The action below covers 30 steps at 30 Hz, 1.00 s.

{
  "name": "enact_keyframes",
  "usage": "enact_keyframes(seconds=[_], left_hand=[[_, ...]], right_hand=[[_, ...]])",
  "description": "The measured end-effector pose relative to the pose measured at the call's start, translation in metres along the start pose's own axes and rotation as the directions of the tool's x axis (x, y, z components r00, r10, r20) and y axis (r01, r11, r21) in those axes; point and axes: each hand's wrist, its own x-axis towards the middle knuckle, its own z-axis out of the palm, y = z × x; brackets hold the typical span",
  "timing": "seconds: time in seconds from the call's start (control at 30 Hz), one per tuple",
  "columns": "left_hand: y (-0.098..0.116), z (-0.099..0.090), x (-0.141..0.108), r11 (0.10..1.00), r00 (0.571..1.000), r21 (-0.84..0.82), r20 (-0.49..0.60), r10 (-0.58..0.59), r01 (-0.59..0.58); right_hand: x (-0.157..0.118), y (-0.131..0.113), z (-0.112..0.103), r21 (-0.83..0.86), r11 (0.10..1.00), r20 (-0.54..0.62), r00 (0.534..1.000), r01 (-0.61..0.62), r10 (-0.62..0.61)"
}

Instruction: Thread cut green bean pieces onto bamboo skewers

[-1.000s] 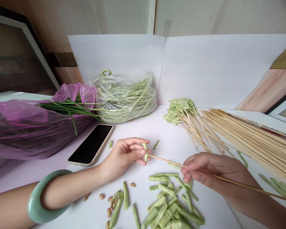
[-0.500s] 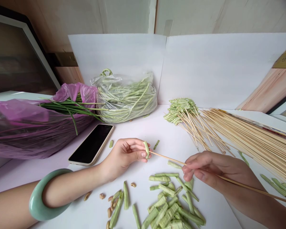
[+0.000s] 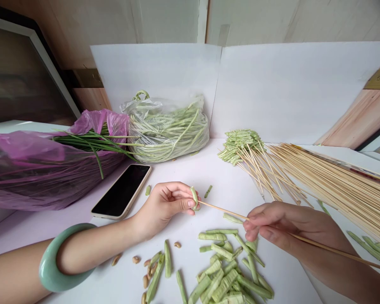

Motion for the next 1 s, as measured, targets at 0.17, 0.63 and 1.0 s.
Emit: enact_keyframes(seconds=[0.17, 0.63, 1.0], left_hand=[[-0.001, -0.001, 0.0, 1.0, 1.0, 0.009, 0.002, 0.002, -0.002], [-0.002, -0.001, -0.001, 0.999, 1.0, -0.027, 0.008, -0.022, 0.022], [-0.003, 0.001, -0.006, 0.994, 0.99, -0.093, 0.131, -0.044, 0.056]], right_hand=[[-0.004, 0.009, 0.005, -0.021, 1.0, -0.037, 0.999, 0.006, -0.007], [-0.003, 0.006, 0.013, 0.08, 0.995, 0.021, 0.998, 0.061, -0.063], [-0.013, 0.01, 0.02, 0.197, 0.975, 0.047, 0.993, 0.099, -0.111]])
